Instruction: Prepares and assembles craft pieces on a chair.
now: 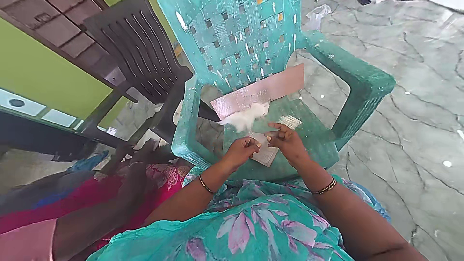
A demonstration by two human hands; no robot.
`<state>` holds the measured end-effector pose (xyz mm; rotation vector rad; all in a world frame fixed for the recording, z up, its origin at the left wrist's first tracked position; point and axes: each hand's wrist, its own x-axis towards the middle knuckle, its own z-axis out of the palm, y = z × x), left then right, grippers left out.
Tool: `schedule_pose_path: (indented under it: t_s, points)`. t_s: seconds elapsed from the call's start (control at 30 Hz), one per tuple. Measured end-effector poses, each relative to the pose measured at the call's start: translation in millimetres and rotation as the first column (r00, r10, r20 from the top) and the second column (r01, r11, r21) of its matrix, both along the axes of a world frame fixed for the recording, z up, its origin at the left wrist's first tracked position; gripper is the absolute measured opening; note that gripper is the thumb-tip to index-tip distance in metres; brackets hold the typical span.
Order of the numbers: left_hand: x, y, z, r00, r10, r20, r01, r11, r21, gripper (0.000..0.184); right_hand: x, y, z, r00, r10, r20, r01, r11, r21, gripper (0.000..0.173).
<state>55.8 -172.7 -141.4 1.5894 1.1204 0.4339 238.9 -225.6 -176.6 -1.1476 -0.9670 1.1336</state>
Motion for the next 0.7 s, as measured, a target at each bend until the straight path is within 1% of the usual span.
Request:
schedule_pose_path:
  t_s: [0.1,0.17,0.23,0.33,0.43,0.5,0.57,0.7]
  points:
    - [-7.5,1.5,-10.9,0.999,0.024,-0.035,-0.025,0.999,-0.033,0.012,-2.0,-0.8,-4.5,0.997,0.043,0.071,-0.037,0.997,-0.073,0.050]
    - [-12.2,3.6,-19.9,0.997,0.034,-0.070,-0.038,0.998,-0.059,0.013,-4.9,3.1,-12.7,0.991,0.051,0.120,-0.038,0.994,-0.104,0.049]
    - [-16.6,7.3,-29.6,0.995,0.029,-0.096,-0.038,0.995,-0.095,0.015,-9.1,12.0,-23.1,0.975,0.058,0.216,-0.027,0.989,-0.147,0.047]
    - [-24.3,14.5,-45.0,0.990,0.005,-0.140,-0.023,0.992,-0.124,0.018,-18.6,24.9,-34.7,0.908,0.096,0.407,-0.015,0.981,-0.196,0.043]
    - [-34.0,19.4,-54.7,0.976,-0.010,-0.219,-0.020,0.990,-0.136,0.030,-28.1,29.9,-37.4,0.820,0.116,0.561,-0.002,0.980,-0.199,0.042]
    - [-41.1,21.8,-57.6,0.958,-0.028,-0.286,-0.003,0.994,-0.108,0.039,-31.3,34.1,-39.9,0.760,0.115,0.640,0.013,0.981,-0.192,0.042]
    - [-48.0,22.9,-59.7,0.939,-0.069,-0.338,0.053,0.997,-0.057,0.043,-32.1,37.6,-41.0,0.721,0.117,0.683,0.028,0.980,-0.197,0.045]
    - [-54.3,20.2,-59.7,0.894,-0.119,-0.431,0.159,0.985,0.059,0.046,-32.1,41.9,-37.7,0.705,0.118,0.700,0.064,0.972,-0.228,0.048]
